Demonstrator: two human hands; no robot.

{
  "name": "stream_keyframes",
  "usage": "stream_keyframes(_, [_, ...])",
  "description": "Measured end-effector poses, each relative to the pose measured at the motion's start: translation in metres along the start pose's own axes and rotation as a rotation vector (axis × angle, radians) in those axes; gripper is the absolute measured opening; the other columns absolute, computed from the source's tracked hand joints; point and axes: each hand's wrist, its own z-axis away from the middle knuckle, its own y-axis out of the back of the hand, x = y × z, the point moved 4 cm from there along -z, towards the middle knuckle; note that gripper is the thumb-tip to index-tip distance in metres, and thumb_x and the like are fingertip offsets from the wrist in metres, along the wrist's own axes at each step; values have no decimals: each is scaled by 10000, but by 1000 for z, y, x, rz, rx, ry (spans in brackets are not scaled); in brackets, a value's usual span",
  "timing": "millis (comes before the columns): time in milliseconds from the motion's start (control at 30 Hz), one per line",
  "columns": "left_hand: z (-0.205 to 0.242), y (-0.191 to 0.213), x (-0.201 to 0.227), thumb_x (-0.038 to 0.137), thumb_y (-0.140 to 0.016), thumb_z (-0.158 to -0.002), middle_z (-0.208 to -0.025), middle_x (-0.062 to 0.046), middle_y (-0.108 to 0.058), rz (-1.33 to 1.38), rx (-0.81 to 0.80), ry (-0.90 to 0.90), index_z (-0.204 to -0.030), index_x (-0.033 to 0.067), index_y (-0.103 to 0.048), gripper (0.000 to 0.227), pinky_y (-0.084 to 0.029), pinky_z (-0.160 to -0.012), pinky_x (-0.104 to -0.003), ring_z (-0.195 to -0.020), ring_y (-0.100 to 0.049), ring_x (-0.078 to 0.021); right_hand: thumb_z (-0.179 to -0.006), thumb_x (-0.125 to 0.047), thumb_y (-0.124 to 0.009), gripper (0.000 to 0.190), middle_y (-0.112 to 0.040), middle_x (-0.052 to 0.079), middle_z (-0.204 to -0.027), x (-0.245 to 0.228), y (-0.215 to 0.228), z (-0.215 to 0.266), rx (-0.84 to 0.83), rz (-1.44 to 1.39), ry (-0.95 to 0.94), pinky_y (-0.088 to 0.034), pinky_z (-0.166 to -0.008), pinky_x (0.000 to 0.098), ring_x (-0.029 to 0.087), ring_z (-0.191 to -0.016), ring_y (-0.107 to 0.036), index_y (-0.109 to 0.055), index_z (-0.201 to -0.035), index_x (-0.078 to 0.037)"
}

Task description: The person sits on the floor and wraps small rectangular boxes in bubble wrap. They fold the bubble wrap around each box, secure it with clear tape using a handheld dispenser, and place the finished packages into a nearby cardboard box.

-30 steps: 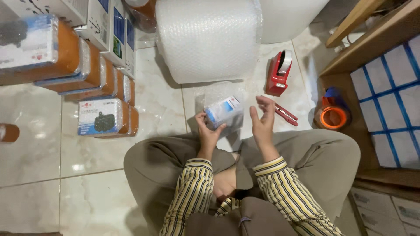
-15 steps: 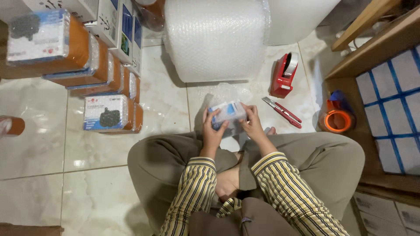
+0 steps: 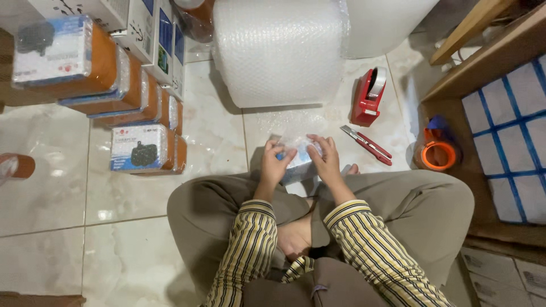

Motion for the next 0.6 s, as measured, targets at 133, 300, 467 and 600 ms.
stream_keyframes(133, [0,-2,4,349,-805,-719,-1053,5,-559,160,-13,28,-934,238,-742,250,-440,-876,-348,-979,-586,-219,-855,-262,-681,461,-346,-15,-824,20,-6,4,180,-131,-147,-329,-656,283,139,-730,-401,-309,-1102,-149])
stream_keyframes(300, [12,5,44,84,-747,-696,-1094,-100,-613,488,-5,78,-1102,128,-700,411,-332,-1023,-346,-1130,-501,-199,-848,-279,-689,487,-601,252,-1141,3,-10,8,222,-205,-417,-440,-915,405,334,-1108,-565,-557,-1226,-2])
stream_keyframes(467, [4,2,40,53,-685,-785,-1093,-95,-656,491,26,-16,-1100,116,-699,322,-365,-1007,-328,-1124,-515,-161,-906,-254,-617,280,-600,190,-1214,-34,-2,12,214,-39,-189,-427,-947,453,364,-1172,-525,-655,-1162,-144])
stream_keyframes(600, [1,10,50,-53,-626,-782,-1070,-100,-660,462,42,-91,-1088,81,-698,342,-392,-990,-368,-1098,-554,-200,-921,-242,-582,230,-512,196,-1200,-12,-6,1,7,-43,-48,-406,-960,502,413,-1113,-540,-693,-1118,-204])
